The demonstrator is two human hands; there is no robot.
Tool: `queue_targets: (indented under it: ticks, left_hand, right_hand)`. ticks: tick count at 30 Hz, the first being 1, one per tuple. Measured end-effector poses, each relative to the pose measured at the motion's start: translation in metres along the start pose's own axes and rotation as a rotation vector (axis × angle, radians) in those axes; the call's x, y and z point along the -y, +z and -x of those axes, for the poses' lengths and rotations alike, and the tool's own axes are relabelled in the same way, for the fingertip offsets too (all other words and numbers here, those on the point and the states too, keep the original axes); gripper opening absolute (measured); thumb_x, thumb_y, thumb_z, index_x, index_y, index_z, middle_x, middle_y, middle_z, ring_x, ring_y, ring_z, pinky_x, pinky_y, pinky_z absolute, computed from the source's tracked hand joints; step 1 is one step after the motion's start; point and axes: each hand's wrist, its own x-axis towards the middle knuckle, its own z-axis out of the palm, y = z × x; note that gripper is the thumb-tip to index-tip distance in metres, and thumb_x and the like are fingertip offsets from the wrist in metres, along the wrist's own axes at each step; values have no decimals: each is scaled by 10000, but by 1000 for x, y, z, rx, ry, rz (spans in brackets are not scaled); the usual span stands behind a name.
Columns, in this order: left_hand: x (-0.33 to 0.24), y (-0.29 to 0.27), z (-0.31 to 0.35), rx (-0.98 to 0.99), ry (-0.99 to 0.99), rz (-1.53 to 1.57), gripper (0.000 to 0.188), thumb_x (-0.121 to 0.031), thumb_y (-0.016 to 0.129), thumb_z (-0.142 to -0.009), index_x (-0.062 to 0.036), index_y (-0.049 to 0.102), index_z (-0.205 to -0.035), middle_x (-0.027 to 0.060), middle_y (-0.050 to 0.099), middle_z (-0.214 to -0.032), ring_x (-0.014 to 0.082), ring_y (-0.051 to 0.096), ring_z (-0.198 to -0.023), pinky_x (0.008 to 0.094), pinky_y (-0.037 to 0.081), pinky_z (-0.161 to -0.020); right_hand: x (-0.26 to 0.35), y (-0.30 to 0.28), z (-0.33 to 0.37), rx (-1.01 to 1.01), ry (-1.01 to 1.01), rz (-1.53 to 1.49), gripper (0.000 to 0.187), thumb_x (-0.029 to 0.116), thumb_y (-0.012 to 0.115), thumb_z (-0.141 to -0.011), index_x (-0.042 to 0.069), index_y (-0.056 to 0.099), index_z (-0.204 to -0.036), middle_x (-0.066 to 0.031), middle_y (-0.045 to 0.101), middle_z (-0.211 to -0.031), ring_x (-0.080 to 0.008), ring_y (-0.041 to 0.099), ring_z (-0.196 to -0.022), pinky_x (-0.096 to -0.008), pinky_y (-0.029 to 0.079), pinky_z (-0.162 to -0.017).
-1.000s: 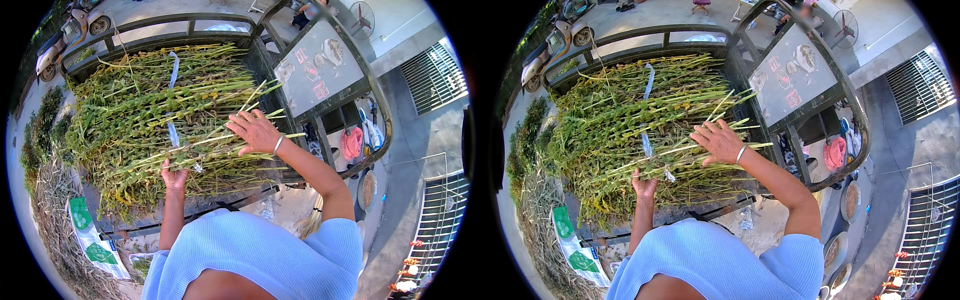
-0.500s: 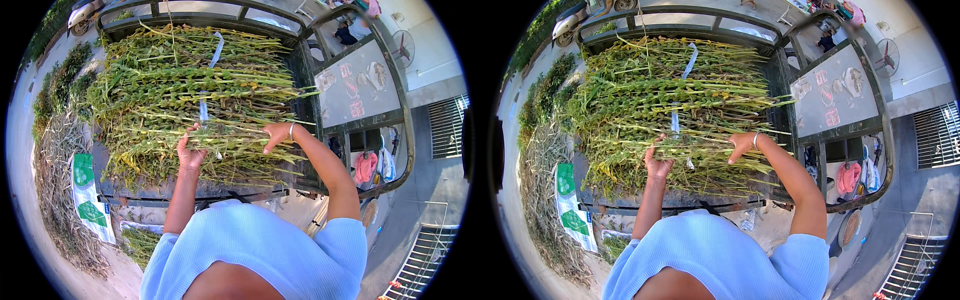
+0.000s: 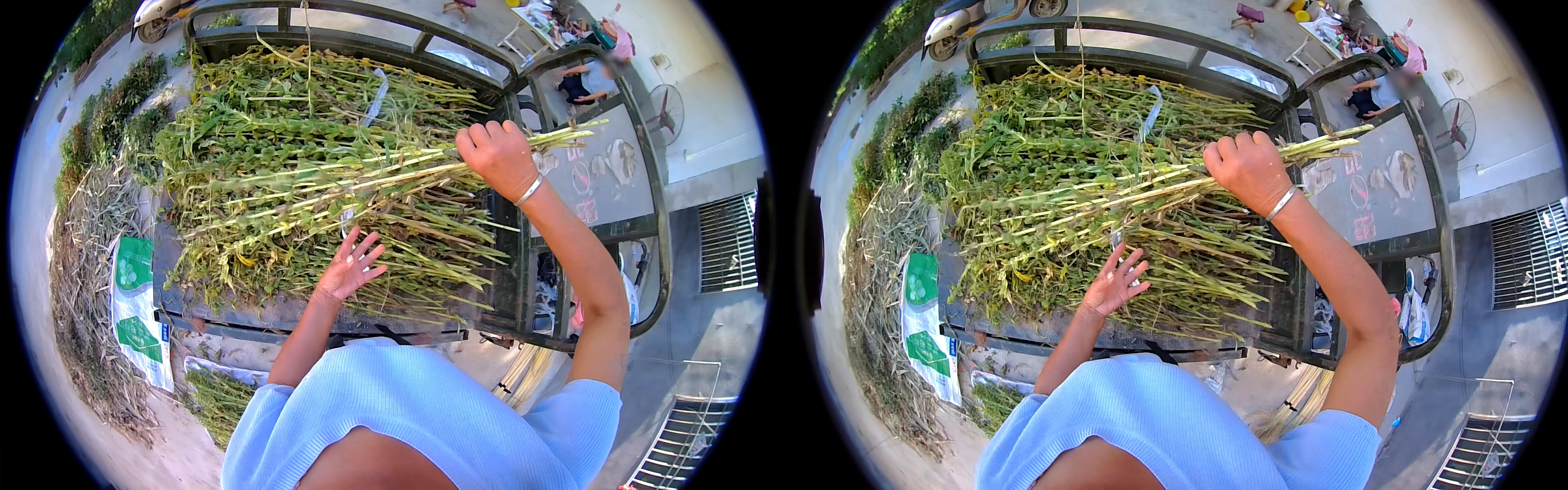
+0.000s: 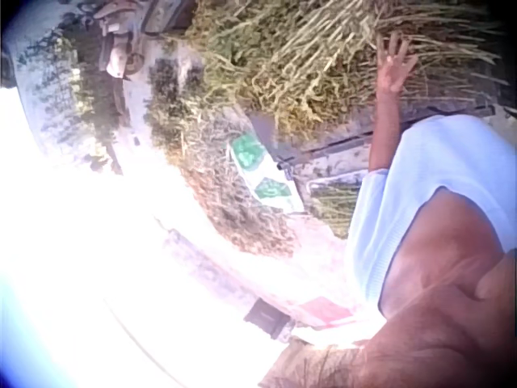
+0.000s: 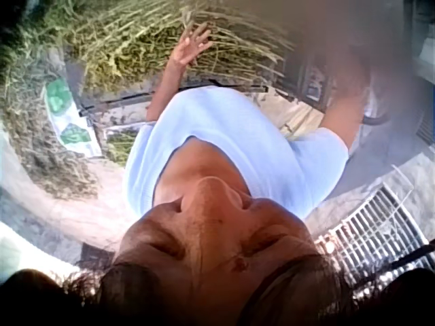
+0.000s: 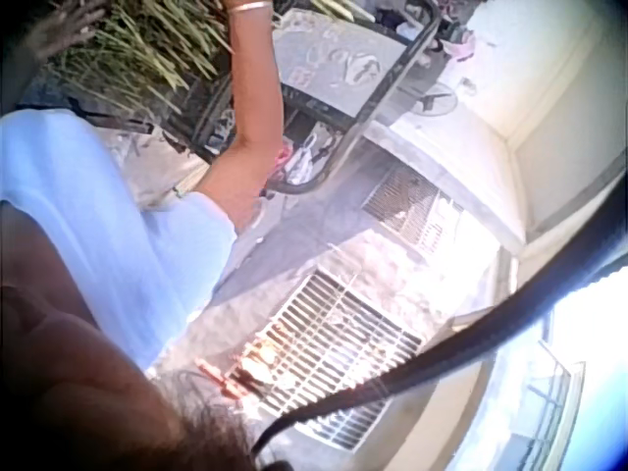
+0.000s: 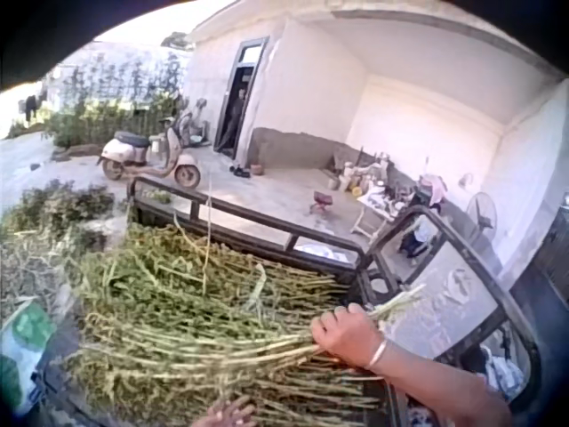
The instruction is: The person gathers long green plant stalks from a vehicle bed, aligns them into bundles, and secures them with white plastic ties. The person repeatedly picks up stalks, arranges them, and ties them to form neat bundles.
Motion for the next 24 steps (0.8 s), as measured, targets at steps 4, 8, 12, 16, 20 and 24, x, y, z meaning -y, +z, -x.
queue_targets:
  ticks: [4, 8, 12, 16, 20, 24]
  left_hand:
    - [-28, 26, 2, 39, 86, -27, 1016, -436, 827, -668, -184, 254, -1468, 151, 212, -1521, 317, 333, -1354, 559, 386, -1035]
    - [-60, 55, -9, 39, 258, 120, 1112, -534, 831, -571, -89, 281, -1429, 181, 221, -1500, 343, 316, -1354, 578, 358, -1056]
    - [-126, 85, -20, -198, 530, 238, 1178, -513, 870, -498, -8, 266, -1375, 181, 314, -1392, 388, 358, -1282, 611, 389, -1037]
    - [-206, 136, -38, -51, 653, 67, 1140, -568, 817, -561, -102, 262, -1441, 163, 424, -1394, 379, 397, -1279, 549, 384, -1045]
    - [-265, 163, -86, -197, 743, -98, 713, -516, 682, -790, -107, 452, -1327, 126, 565, -1259, 333, 527, -1157, 557, 419, -985]
    - [-293, 124, -138, -243, 665, -229, 502, -493, 566, -900, -151, 491, -1260, 109, 605, -1167, 289, 581, -1068, 491, 454, -841]
  right_hand:
    - [-35, -25, -40, -170, 2, 147, 121, 136, 606, -659, 127, 509, -730, 2, 404, -639, -142, 461, -586, -288, 327, -540]
    - [-47, -32, -50, -228, 12, 175, 118, 132, 606, -653, 131, 519, -733, 5, 390, -642, -133, 453, -584, -280, 325, -544]
    - [-59, -36, -52, -316, 62, 205, 135, 131, 615, -661, 137, 547, -778, 15, 412, -658, -128, 470, -602, -279, 324, -549]
    - [-67, -23, -37, -363, 193, 191, 220, 119, 626, -702, 144, 591, -918, 12, 471, -728, -132, 507, -646, -287, 349, -578]
    - [-56, 26, -16, -307, 274, 89, 317, 95, 624, -744, 133, 575, -1055, -14, 491, -786, -164, 529, -682, -321, 374, -595]
    - [-28, 102, -4, -244, 364, -27, 314, 76, 620, -773, 128, 529, -1068, -40, 459, -768, -201, 528, -685, -341, 383, -591]
